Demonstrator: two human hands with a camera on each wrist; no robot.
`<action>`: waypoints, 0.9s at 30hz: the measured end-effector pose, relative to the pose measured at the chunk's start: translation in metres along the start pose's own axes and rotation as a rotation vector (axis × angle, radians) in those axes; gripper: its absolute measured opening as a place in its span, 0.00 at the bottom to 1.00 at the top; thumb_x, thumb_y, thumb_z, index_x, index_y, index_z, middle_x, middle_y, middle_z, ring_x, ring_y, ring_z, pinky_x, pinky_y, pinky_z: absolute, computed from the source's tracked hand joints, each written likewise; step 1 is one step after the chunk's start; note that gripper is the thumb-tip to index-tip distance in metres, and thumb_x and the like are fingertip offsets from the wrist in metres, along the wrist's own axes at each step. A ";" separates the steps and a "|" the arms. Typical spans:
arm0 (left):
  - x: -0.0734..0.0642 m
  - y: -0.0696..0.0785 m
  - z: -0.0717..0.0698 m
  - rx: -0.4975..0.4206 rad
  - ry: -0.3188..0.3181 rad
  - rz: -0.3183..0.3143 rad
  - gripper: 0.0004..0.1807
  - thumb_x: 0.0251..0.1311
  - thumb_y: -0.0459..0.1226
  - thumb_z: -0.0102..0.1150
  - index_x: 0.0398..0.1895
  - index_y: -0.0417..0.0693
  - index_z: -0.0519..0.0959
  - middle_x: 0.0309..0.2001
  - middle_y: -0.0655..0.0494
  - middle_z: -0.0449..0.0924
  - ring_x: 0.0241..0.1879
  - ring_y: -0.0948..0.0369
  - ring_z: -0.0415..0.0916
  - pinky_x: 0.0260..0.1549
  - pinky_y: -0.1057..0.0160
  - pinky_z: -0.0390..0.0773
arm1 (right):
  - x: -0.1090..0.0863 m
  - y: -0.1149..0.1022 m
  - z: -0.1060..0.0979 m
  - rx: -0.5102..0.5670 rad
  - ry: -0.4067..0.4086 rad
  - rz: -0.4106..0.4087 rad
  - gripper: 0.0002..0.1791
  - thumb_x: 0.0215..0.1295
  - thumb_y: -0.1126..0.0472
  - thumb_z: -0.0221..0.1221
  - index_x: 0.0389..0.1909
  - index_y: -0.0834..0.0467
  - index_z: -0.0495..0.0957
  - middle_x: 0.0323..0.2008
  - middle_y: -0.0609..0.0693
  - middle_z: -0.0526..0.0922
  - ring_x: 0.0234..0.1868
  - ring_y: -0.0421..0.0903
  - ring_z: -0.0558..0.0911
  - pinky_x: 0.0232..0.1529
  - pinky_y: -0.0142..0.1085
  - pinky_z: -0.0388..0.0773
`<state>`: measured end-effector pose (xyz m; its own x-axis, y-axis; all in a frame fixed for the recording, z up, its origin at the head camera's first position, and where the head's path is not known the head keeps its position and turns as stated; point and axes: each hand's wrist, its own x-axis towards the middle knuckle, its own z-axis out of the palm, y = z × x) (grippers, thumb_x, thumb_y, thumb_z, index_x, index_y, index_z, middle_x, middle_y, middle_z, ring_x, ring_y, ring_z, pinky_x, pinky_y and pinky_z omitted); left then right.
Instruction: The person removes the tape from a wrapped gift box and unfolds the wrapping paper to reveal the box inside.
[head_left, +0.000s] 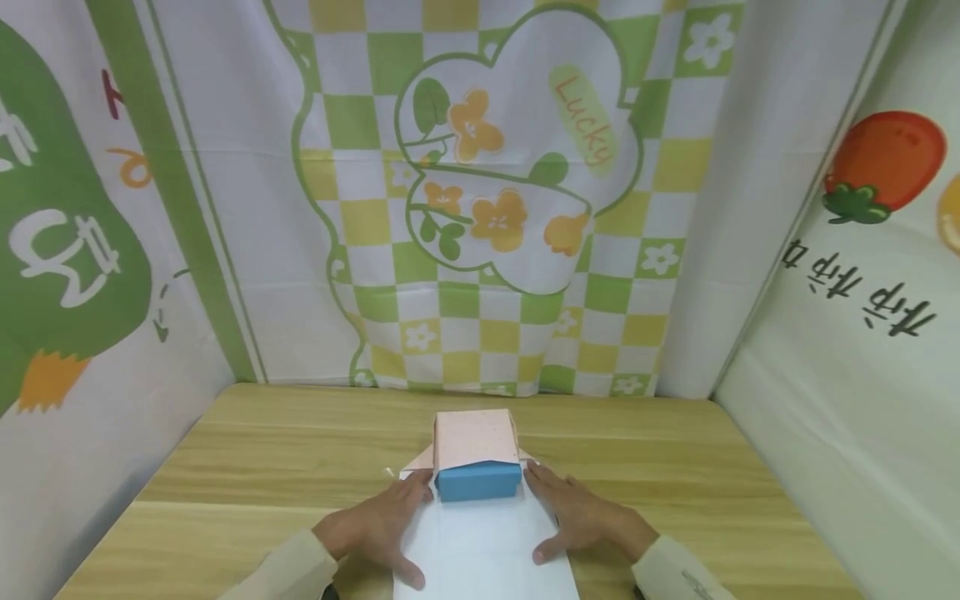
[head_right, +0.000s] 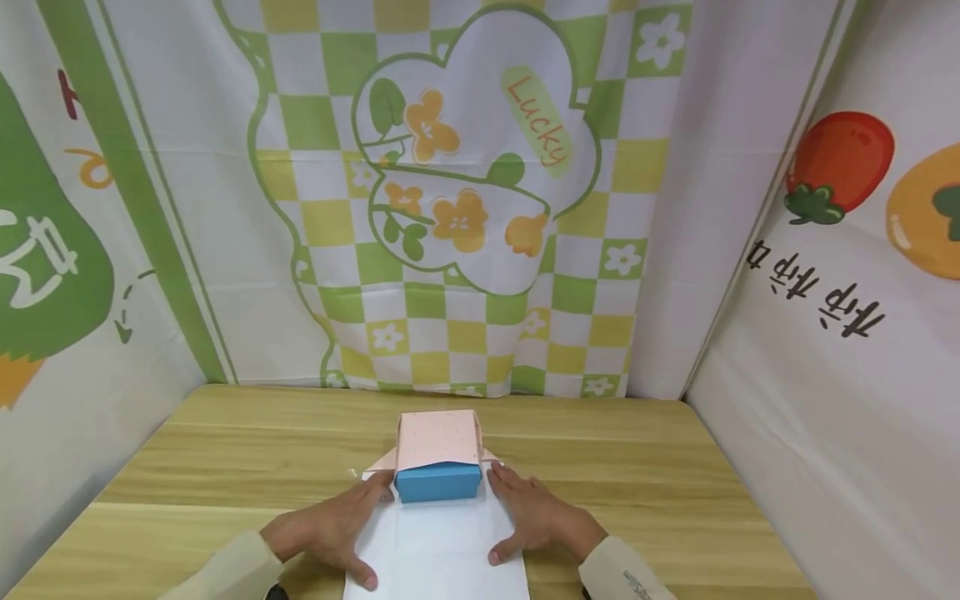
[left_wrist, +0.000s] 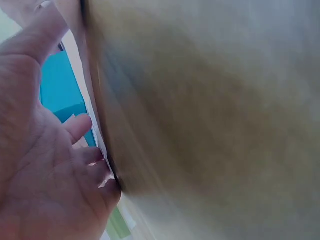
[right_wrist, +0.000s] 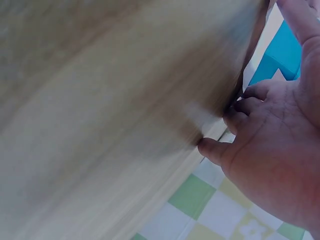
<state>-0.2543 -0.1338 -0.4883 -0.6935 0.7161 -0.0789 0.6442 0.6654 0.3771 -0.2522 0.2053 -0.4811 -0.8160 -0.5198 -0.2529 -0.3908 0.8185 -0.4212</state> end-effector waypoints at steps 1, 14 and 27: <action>-0.001 0.000 -0.001 0.001 -0.020 -0.011 0.62 0.35 0.65 0.75 0.67 0.35 0.60 0.76 0.34 0.48 0.74 0.41 0.52 0.71 0.42 0.60 | 0.000 -0.001 -0.001 -0.012 -0.005 0.006 0.67 0.44 0.34 0.71 0.77 0.61 0.47 0.79 0.60 0.44 0.79 0.59 0.49 0.75 0.62 0.47; -0.001 0.000 -0.004 0.095 -0.114 0.002 0.67 0.43 0.66 0.69 0.76 0.34 0.48 0.78 0.35 0.41 0.77 0.42 0.44 0.75 0.45 0.52 | 0.000 0.004 -0.006 -0.039 0.069 -0.086 0.50 0.59 0.40 0.66 0.73 0.63 0.59 0.76 0.63 0.55 0.75 0.64 0.58 0.71 0.62 0.58; 0.012 -0.010 0.001 0.130 -0.029 0.024 0.73 0.30 0.71 0.72 0.73 0.34 0.54 0.74 0.34 0.52 0.74 0.43 0.52 0.71 0.46 0.62 | 0.012 -0.008 -0.010 -0.029 0.095 -0.088 0.55 0.44 0.48 0.76 0.72 0.63 0.61 0.74 0.62 0.59 0.73 0.62 0.61 0.72 0.58 0.61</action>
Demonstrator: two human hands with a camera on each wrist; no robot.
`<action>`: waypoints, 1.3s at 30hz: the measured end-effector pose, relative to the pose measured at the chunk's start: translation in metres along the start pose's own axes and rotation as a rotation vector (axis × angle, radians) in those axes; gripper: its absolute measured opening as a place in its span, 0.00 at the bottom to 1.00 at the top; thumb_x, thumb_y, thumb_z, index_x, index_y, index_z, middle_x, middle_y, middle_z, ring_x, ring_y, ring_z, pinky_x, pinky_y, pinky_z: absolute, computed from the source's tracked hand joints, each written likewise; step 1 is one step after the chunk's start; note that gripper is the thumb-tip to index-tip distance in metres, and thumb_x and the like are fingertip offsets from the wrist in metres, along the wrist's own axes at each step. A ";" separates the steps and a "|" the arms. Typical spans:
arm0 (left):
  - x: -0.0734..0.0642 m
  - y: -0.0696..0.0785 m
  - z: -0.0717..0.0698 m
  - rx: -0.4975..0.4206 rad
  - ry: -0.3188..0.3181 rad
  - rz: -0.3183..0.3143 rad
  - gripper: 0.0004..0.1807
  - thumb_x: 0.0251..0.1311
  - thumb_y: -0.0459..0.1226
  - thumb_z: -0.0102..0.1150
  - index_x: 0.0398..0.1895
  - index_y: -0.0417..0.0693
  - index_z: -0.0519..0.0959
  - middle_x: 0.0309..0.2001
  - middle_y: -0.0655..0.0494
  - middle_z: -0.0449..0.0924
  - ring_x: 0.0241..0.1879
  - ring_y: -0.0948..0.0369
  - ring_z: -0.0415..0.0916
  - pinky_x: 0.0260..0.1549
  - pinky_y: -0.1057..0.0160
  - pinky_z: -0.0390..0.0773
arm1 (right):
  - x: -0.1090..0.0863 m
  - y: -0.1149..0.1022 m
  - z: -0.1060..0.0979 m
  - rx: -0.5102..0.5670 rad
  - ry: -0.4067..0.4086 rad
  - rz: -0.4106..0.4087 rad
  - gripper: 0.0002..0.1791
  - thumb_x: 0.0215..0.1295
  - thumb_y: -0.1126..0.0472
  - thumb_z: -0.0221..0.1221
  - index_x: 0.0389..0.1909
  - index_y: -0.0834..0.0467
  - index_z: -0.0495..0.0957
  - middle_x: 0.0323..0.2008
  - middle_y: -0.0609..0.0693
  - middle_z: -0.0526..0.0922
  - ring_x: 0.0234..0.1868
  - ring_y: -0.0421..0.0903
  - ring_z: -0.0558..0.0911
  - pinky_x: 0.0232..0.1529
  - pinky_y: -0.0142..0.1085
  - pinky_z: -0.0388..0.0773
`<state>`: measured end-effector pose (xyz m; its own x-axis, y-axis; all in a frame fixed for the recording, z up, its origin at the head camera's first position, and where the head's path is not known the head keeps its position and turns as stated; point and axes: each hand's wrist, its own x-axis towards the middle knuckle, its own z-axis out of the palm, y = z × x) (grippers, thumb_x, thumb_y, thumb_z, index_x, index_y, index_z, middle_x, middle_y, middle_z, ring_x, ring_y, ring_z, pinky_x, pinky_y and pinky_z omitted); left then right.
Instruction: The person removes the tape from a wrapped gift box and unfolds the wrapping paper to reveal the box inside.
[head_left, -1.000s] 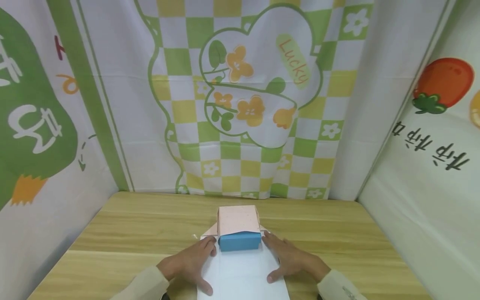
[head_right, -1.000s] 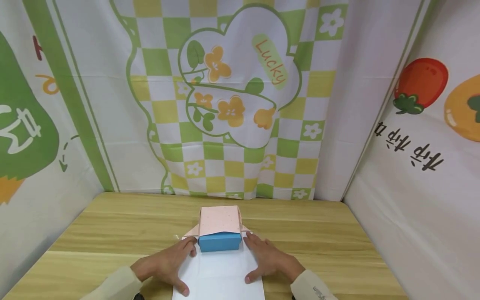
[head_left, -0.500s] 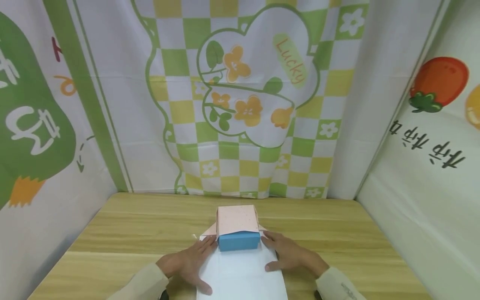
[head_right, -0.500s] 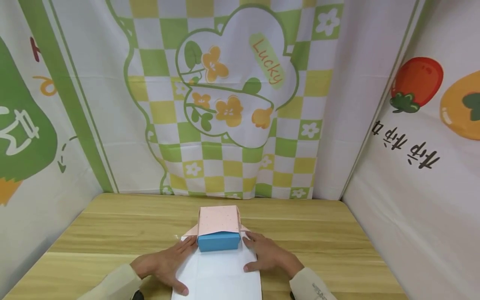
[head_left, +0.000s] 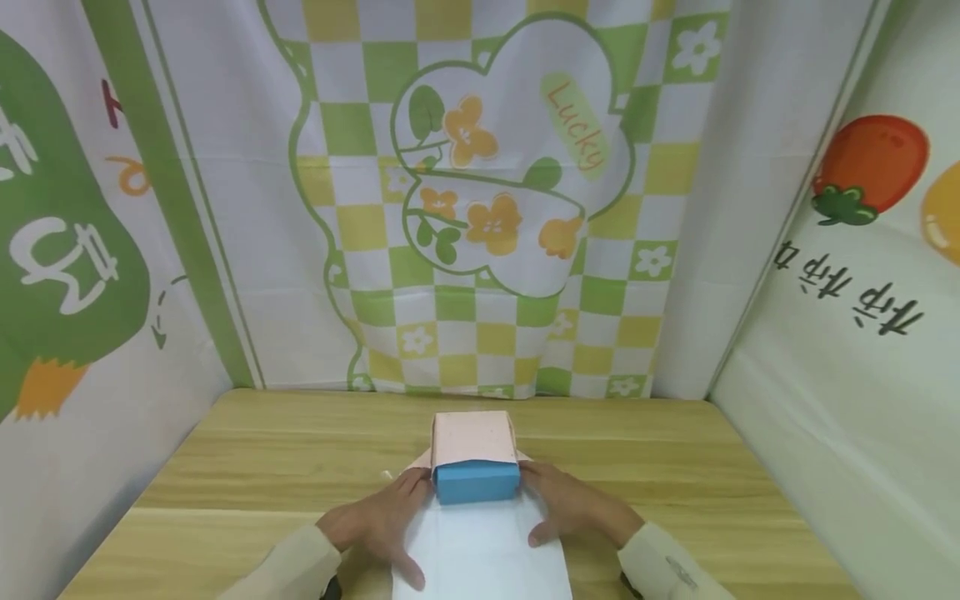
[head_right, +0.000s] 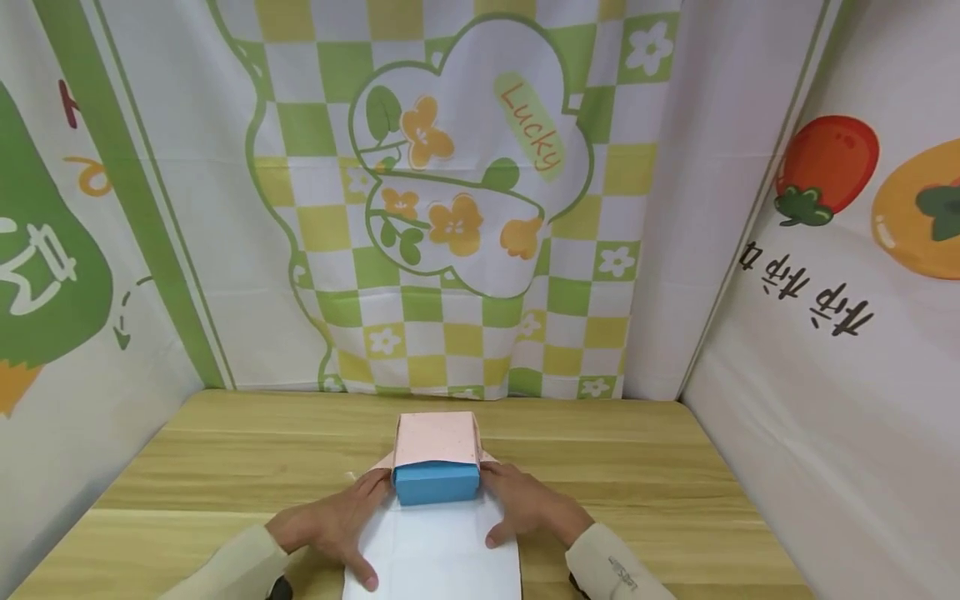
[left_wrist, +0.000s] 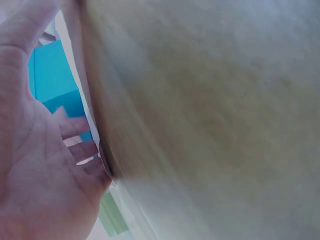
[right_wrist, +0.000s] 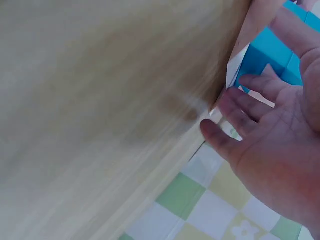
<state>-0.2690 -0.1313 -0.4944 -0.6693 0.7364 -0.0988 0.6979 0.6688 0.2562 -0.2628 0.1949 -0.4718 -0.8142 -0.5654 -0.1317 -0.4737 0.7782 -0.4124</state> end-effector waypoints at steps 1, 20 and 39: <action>0.000 0.000 -0.001 -0.022 0.000 -0.001 0.72 0.30 0.70 0.73 0.73 0.35 0.55 0.74 0.34 0.50 0.75 0.42 0.50 0.71 0.44 0.61 | 0.001 0.000 -0.001 0.012 -0.018 0.015 0.59 0.42 0.47 0.77 0.73 0.63 0.58 0.75 0.62 0.57 0.74 0.63 0.59 0.72 0.58 0.59; 0.033 -0.015 -0.029 0.089 -0.083 -0.091 0.71 0.31 0.65 0.77 0.74 0.34 0.55 0.76 0.38 0.53 0.76 0.45 0.51 0.75 0.47 0.54 | 0.021 0.014 -0.008 -0.124 0.024 0.028 0.62 0.39 0.38 0.76 0.71 0.67 0.60 0.72 0.65 0.62 0.72 0.64 0.61 0.66 0.68 0.61; 0.044 -0.023 -0.035 0.074 -0.074 -0.144 0.67 0.29 0.65 0.77 0.74 0.43 0.58 0.76 0.44 0.55 0.75 0.45 0.52 0.74 0.46 0.57 | 0.032 0.015 -0.013 -0.063 -0.082 0.122 0.72 0.32 0.41 0.81 0.78 0.54 0.50 0.79 0.60 0.37 0.77 0.65 0.49 0.71 0.69 0.50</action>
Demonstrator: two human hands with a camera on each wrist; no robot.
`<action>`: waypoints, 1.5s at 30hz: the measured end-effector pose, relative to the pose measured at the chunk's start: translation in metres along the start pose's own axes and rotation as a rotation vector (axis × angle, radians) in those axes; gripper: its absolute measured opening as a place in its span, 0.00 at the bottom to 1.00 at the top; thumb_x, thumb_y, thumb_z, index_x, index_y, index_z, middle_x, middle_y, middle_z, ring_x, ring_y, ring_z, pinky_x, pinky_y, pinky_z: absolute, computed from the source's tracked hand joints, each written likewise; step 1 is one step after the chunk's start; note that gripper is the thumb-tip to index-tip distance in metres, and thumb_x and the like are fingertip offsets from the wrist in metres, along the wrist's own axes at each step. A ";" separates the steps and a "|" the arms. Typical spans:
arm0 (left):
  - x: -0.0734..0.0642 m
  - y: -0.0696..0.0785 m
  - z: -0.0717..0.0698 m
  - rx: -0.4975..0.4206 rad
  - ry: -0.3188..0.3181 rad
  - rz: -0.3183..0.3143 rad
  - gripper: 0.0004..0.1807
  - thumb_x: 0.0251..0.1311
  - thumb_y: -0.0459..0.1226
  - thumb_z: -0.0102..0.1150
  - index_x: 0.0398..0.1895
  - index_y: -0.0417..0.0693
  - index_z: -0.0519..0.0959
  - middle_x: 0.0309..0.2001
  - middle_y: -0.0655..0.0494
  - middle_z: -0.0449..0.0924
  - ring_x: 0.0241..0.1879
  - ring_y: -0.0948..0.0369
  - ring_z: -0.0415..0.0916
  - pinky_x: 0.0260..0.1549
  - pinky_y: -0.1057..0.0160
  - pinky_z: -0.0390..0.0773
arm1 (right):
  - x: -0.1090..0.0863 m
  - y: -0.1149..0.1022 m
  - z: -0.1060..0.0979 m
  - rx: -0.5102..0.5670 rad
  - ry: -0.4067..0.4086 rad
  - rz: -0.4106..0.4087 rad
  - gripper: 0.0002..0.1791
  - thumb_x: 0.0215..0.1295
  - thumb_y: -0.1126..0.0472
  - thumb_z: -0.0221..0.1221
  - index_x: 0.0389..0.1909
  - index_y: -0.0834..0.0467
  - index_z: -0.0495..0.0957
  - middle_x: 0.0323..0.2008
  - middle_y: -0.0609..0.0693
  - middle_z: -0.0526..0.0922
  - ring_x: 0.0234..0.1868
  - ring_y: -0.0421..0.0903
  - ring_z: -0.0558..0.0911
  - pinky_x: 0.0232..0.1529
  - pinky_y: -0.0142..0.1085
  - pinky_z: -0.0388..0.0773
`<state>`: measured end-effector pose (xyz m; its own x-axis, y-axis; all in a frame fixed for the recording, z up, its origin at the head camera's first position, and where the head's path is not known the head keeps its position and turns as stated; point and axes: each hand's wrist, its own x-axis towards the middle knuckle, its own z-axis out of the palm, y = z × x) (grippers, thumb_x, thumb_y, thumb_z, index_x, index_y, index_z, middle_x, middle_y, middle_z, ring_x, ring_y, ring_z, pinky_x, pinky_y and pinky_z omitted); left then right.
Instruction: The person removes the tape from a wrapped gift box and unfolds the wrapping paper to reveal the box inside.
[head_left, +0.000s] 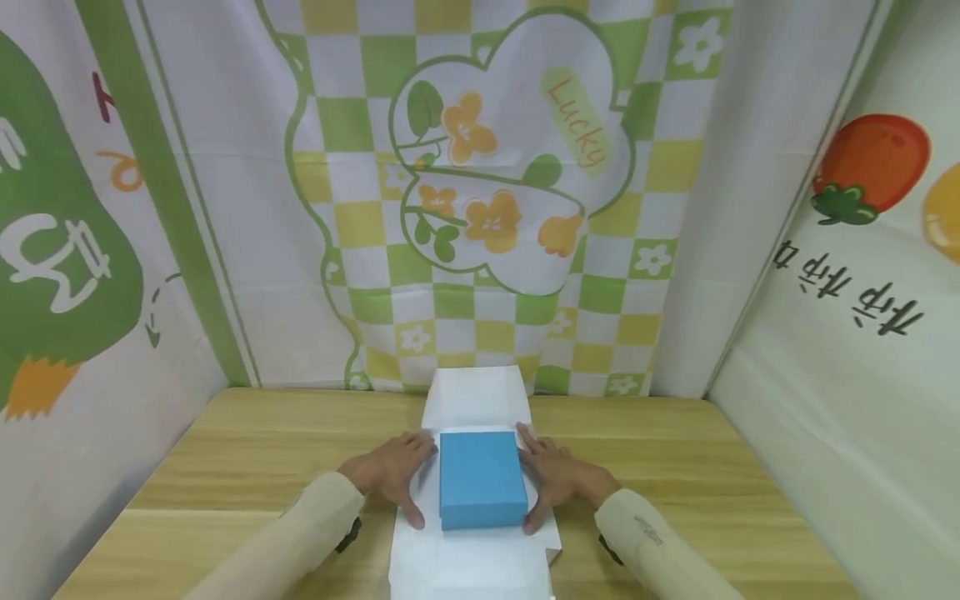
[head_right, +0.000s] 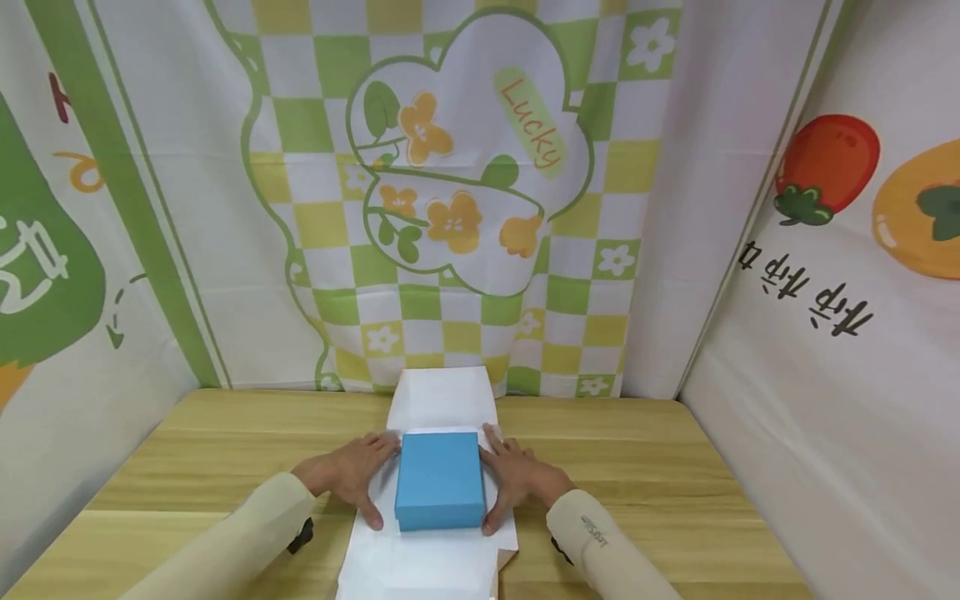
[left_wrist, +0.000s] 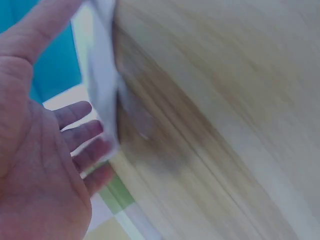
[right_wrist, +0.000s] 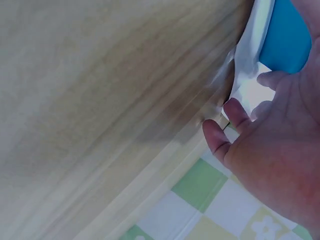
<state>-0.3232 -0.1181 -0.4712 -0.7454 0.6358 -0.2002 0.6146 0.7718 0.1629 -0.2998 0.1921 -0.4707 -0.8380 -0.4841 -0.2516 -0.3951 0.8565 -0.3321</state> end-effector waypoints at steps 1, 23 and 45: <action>0.000 -0.001 0.001 -0.010 0.003 0.008 0.67 0.29 0.65 0.77 0.74 0.43 0.58 0.76 0.42 0.53 0.76 0.44 0.51 0.75 0.45 0.55 | 0.000 0.000 0.000 -0.015 -0.011 0.024 0.73 0.31 0.40 0.81 0.78 0.53 0.49 0.79 0.60 0.36 0.77 0.65 0.49 0.71 0.68 0.50; -0.006 -0.011 0.016 -0.122 -0.040 0.020 0.73 0.30 0.65 0.77 0.78 0.47 0.48 0.79 0.39 0.36 0.78 0.41 0.36 0.74 0.36 0.42 | 0.006 -0.009 0.001 -0.172 -0.105 0.104 0.77 0.27 0.36 0.80 0.78 0.57 0.46 0.80 0.57 0.37 0.80 0.57 0.37 0.76 0.63 0.39; -0.006 -0.016 0.022 -0.128 -0.126 0.051 0.78 0.31 0.77 0.65 0.80 0.55 0.34 0.80 0.44 0.24 0.79 0.45 0.24 0.76 0.39 0.32 | 0.008 0.009 0.011 -0.147 -0.183 0.101 0.81 0.30 0.34 0.78 0.79 0.55 0.35 0.79 0.57 0.27 0.80 0.56 0.32 0.75 0.64 0.35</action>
<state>-0.3228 -0.1348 -0.4936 -0.6707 0.6754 -0.3064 0.6071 0.7373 0.2963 -0.3063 0.1941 -0.4854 -0.7991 -0.4078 -0.4418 -0.3747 0.9124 -0.1645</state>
